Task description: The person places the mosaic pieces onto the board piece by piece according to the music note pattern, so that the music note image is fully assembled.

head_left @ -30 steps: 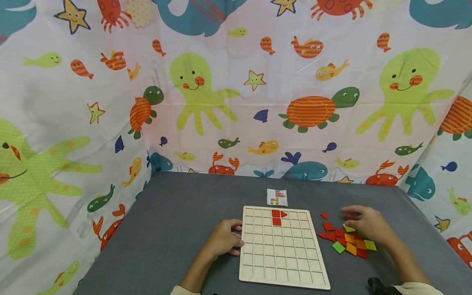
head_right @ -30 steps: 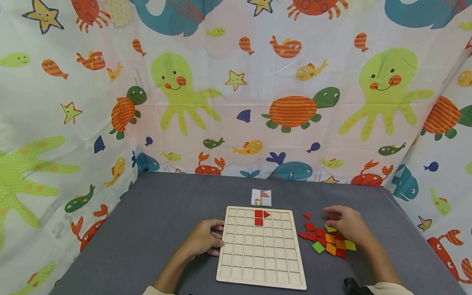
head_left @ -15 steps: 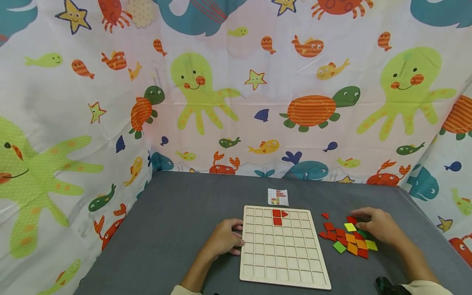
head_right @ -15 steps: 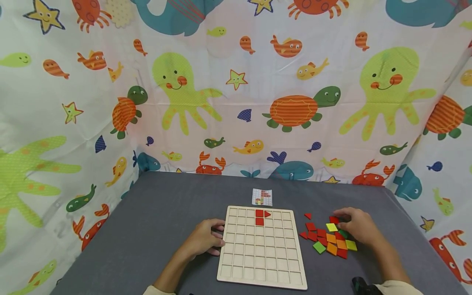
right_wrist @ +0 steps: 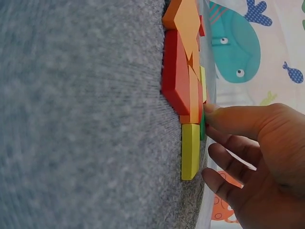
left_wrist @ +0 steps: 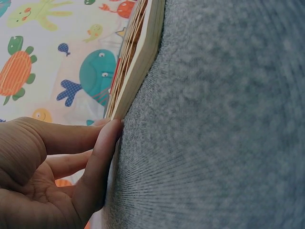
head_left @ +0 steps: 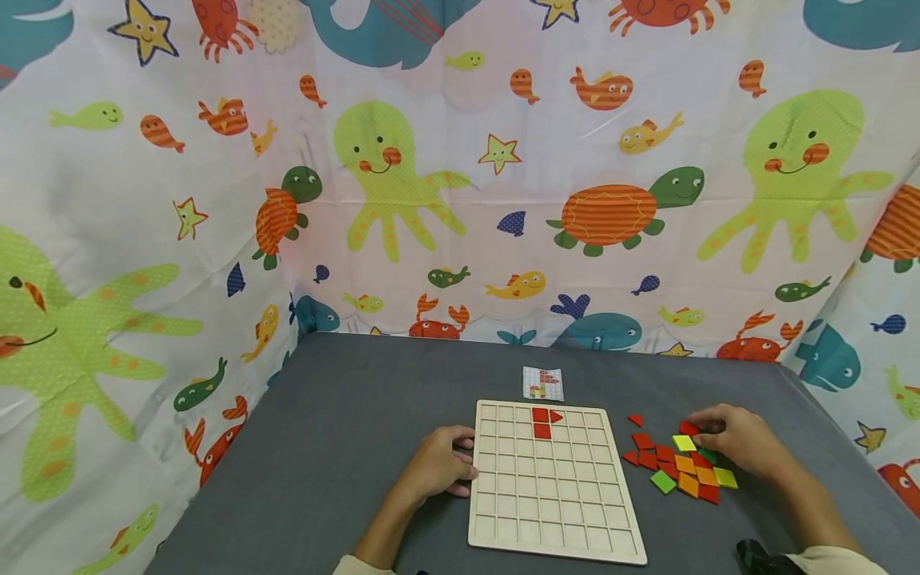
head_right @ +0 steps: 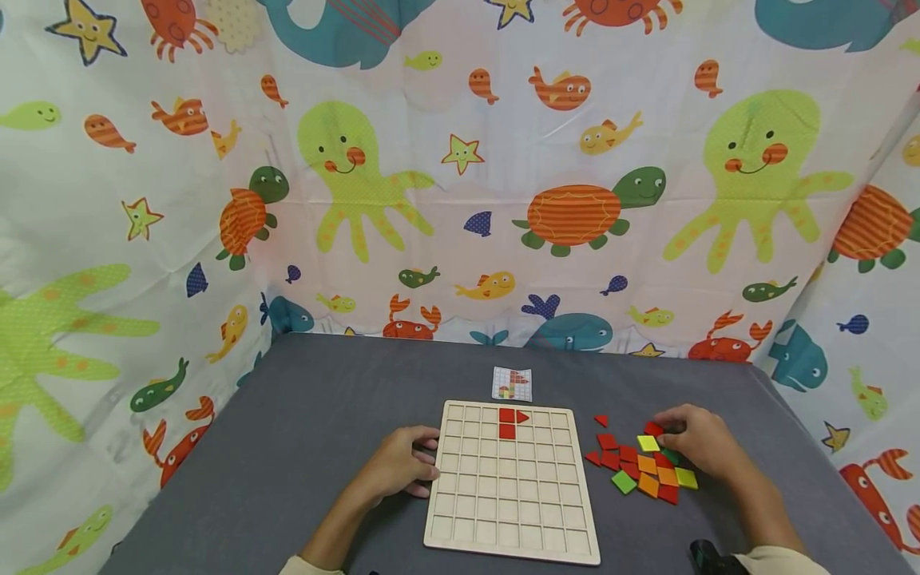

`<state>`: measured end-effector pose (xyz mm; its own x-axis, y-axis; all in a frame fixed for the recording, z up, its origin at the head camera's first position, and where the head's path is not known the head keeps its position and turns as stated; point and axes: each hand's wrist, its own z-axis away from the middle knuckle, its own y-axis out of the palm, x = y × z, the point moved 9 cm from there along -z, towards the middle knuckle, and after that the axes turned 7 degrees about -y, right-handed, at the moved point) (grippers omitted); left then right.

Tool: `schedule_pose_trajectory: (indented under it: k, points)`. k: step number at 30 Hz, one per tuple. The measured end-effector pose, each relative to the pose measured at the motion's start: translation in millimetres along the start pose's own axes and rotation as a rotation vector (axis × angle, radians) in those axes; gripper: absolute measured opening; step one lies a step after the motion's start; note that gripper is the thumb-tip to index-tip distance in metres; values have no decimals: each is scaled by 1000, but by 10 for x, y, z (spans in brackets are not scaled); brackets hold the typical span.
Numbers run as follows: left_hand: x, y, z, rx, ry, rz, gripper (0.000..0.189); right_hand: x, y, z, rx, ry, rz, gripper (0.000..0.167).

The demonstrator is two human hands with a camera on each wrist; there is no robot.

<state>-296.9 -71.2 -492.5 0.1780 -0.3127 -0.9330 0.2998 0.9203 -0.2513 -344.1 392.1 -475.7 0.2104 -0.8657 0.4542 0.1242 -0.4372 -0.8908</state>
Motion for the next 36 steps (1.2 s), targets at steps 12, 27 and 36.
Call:
schedule_pose_trajectory:
  k: [12,27,36]
  points:
    - [6,16,-3,5,1,1,64,-51,22,48,11,25,-1,40]
    - [-3,-6,-4,4,0,-1,64,382,-21,71,-67,-77,19,32]
    - [2,-4,4,2,-4,3,64,698,90,9,-57,-148,-37,31]
